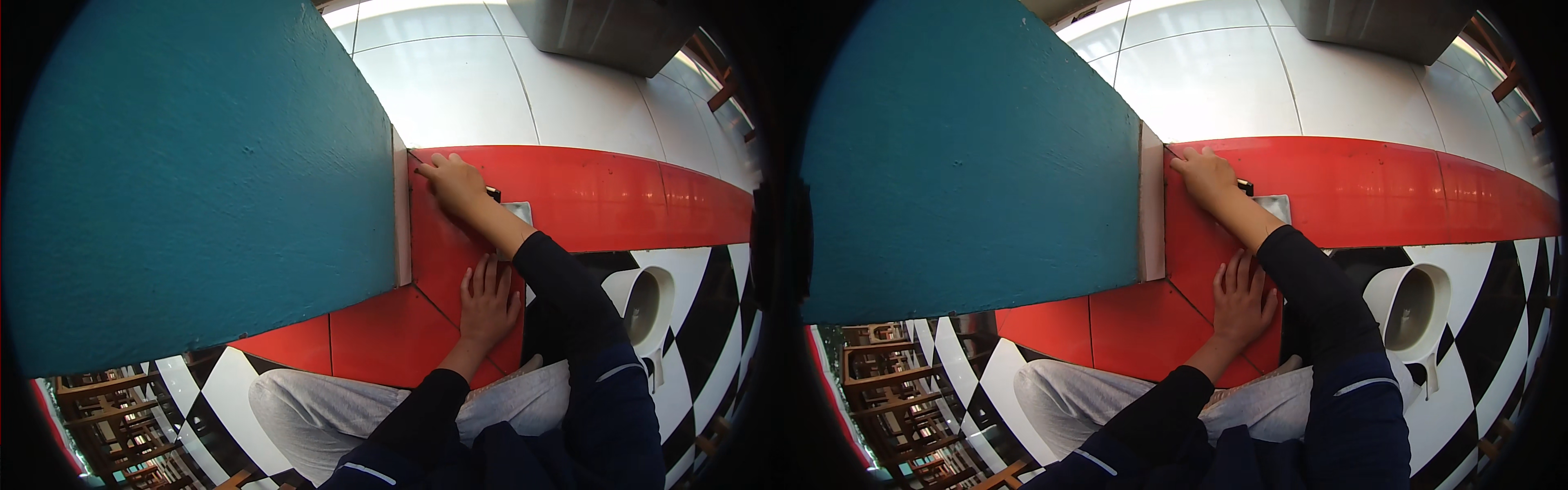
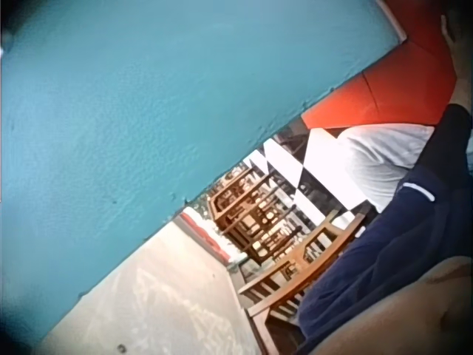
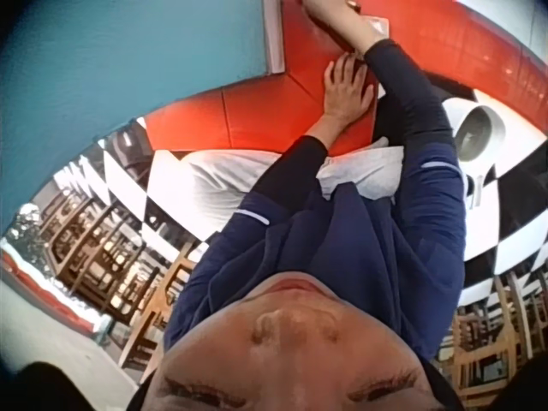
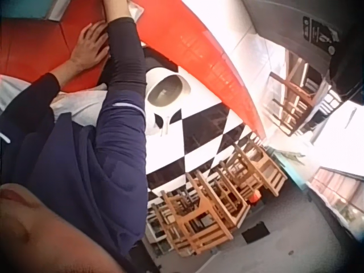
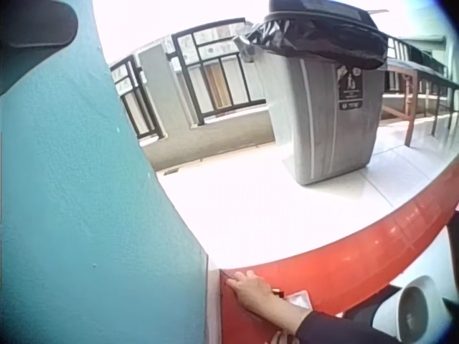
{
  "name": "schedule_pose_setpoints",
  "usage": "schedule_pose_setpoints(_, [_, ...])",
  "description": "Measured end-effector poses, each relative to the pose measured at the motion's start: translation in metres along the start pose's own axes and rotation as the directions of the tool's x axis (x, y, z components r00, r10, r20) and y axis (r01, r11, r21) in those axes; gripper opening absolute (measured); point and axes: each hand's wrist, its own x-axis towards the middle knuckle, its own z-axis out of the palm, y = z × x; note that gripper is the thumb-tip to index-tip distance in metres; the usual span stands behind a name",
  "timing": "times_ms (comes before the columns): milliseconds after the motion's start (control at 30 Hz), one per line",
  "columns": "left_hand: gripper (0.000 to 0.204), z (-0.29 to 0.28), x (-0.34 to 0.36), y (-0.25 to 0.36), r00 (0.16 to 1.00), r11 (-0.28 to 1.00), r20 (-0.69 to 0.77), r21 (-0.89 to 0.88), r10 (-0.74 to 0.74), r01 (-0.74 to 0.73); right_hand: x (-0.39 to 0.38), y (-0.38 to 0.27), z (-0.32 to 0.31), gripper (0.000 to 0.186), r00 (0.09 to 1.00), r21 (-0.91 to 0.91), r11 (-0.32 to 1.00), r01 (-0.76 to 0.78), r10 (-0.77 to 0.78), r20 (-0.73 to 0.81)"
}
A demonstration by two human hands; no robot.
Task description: The person uses a utility knife to scrape excess grout or sealant from the joint between a red floor tile and a blue pillar, then wipes the area with a white cloth and rinses the cloth in a bucket of water.
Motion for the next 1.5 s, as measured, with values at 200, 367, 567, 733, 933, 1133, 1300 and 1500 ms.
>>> schedule_pose_setpoints(200, [0.051,0.001,0.002,0.002,1.0,1.0,0.019,0.022,-0.004,0.004,-0.001,0.003,-0.003,0.021,0.999,-0.004,1.0,0.002,-0.002,-0.033])
schedule_pose_setpoints(367, [0.05,-0.001,0.002,-0.001,1.0,1.0,0.0,0.026,-0.01,0.01,-0.014,-0.009,0.003,0.02,0.993,0.017,0.993,0.116,-0.116,-0.018])
schedule_pose_setpoints(567, [0.051,0.0,0.004,-0.001,1.0,1.0,-0.006,0.02,-0.014,0.014,-0.017,-0.013,0.003,0.019,0.994,0.014,0.995,0.103,-0.102,-0.036])
schedule_pose_setpoints(733, [0.051,0.0,0.001,0.001,1.0,1.0,0.005,0.013,-0.013,0.013,0.001,0.0,-0.004,0.02,0.998,-0.021,0.998,0.064,-0.064,0.0])
schedule_pose_setpoints(933, [0.052,0.0,0.002,-0.001,1.0,1.0,0.011,0.002,-0.025,0.025,-0.012,-0.004,0.002,0.024,0.988,-0.029,0.988,0.153,-0.152,0.005])
schedule_pose_setpoints(1133, [0.053,0.0,0.001,-0.001,1.0,1.0,0.02,0.015,-0.021,0.021,-0.007,-0.001,-0.002,0.021,0.994,-0.041,0.993,0.112,-0.112,0.003])
schedule_pose_setpoints(1300, [0.053,0.001,0.004,0.003,0.999,1.0,0.046,0.025,-0.019,0.017,0.002,0.014,-0.003,0.021,0.995,0.008,1.0,-0.005,0.006,-0.103])
schedule_pose_setpoints(1500, [0.053,-0.001,0.004,0.0,1.0,1.0,0.024,0.016,-0.016,0.016,-0.007,0.002,-0.002,0.02,0.986,-0.014,0.987,0.162,-0.162,0.025])
